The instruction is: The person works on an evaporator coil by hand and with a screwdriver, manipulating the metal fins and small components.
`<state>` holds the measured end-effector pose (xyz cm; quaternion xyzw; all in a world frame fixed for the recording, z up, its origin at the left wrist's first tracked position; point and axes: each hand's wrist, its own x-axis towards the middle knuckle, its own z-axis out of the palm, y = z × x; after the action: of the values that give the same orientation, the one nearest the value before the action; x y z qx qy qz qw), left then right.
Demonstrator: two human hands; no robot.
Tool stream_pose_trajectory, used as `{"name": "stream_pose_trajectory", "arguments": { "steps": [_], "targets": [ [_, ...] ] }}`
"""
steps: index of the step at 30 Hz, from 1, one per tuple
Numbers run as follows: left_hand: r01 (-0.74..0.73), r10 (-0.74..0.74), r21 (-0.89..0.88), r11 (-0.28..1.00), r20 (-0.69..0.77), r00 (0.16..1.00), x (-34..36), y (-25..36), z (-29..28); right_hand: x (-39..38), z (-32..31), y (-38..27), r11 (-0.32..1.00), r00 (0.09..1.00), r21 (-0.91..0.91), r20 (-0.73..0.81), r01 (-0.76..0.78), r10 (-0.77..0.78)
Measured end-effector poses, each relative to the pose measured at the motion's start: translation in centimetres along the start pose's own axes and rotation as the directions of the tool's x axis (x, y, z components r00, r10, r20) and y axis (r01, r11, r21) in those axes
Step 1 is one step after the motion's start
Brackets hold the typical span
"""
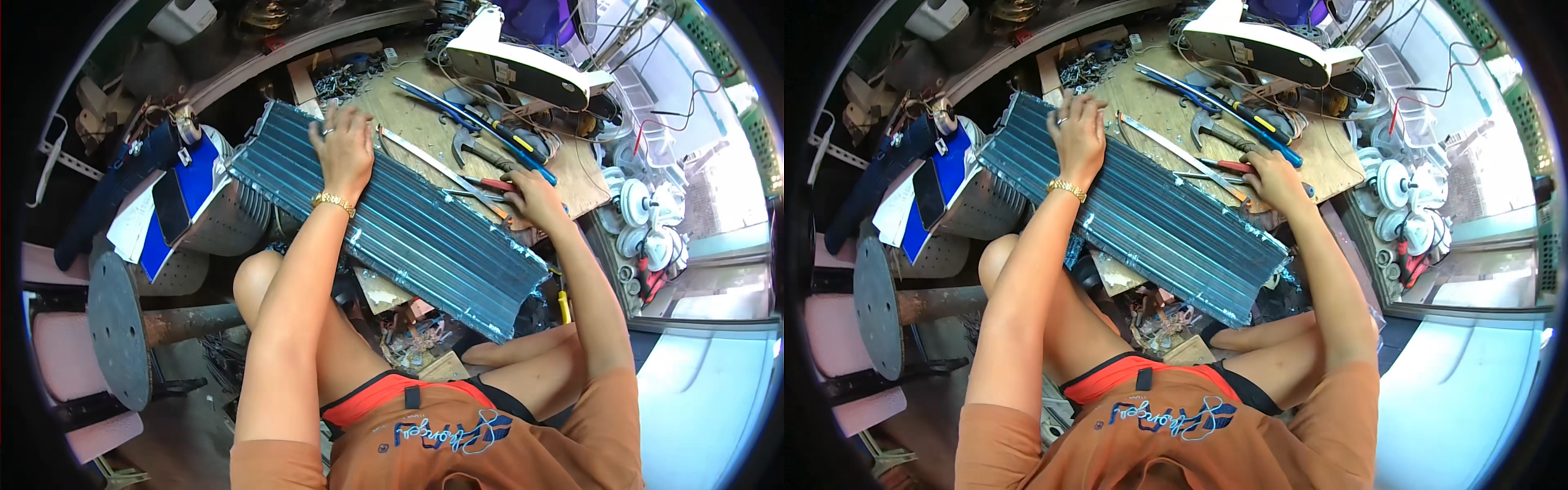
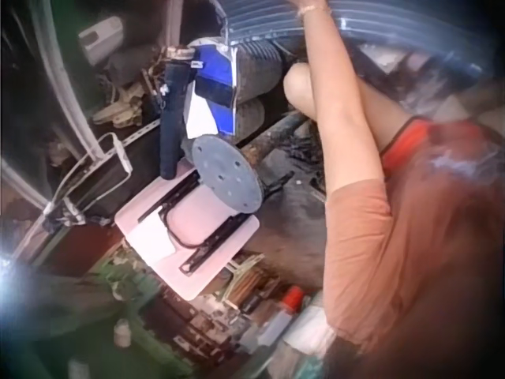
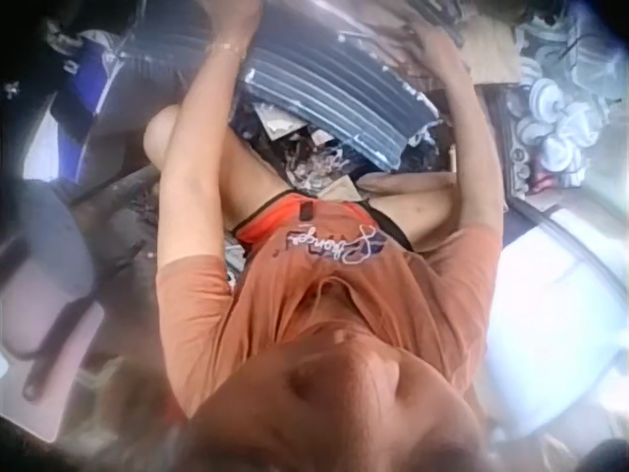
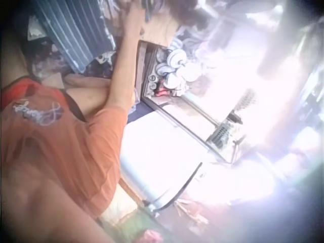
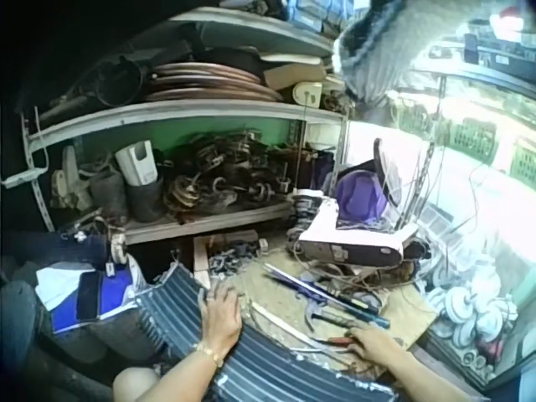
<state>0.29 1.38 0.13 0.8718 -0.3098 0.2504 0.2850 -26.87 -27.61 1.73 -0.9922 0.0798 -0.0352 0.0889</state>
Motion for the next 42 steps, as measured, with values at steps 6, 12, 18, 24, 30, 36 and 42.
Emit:
{"name": "stream_pose_trajectory", "arguments": {
  "steps": [6,12,18,24,30,36,42],
  "targets": [
    [-0.104,0.085,0.064,0.993,0.251,0.964,1.1,0.4,-0.2,0.0,-0.6,-0.5,0.995,0.986,0.014,-0.134,-0.097,0.098],
    [-0.085,0.08,0.017,0.996,0.218,0.973,0.9,0.3,-1.4,-1.7,-3.5,-4.8,0.907,0.931,0.249,-0.045,-0.341,0.362],
    [-0.101,0.078,0.066,0.993,0.291,0.954,1.2,1.1,-1.9,-0.8,-4.6,-10.2,0.99,0.988,-0.009,-0.063,-0.139,0.138],
    [-0.116,0.077,0.125,0.985,0.281,0.957,1.0,0.8,-1.3,0.6,-5.2,-13.4,0.996,0.99,-0.014,-0.113,-0.085,0.083],
    [-0.28,0.288,-0.07,0.957,0.147,0.946,1.3,-0.5,-0.1,1.3,-3.1,-13.0,0.996,0.996,-0.043,0.05,0.08,-0.078],
    [-0.257,0.258,-0.045,0.965,0.296,0.92,1.5,-0.1,-0.3,5.2,-4.8,-17.6,0.994,0.999,-0.099,0.043,0.036,-0.031],
    [-0.236,0.227,-0.017,0.972,0.355,0.907,1.7,0.2,-0.4,6.4,-3.6,-17.6,0.961,0.996,-0.262,0.026,0.094,-0.09]
  ]
}}
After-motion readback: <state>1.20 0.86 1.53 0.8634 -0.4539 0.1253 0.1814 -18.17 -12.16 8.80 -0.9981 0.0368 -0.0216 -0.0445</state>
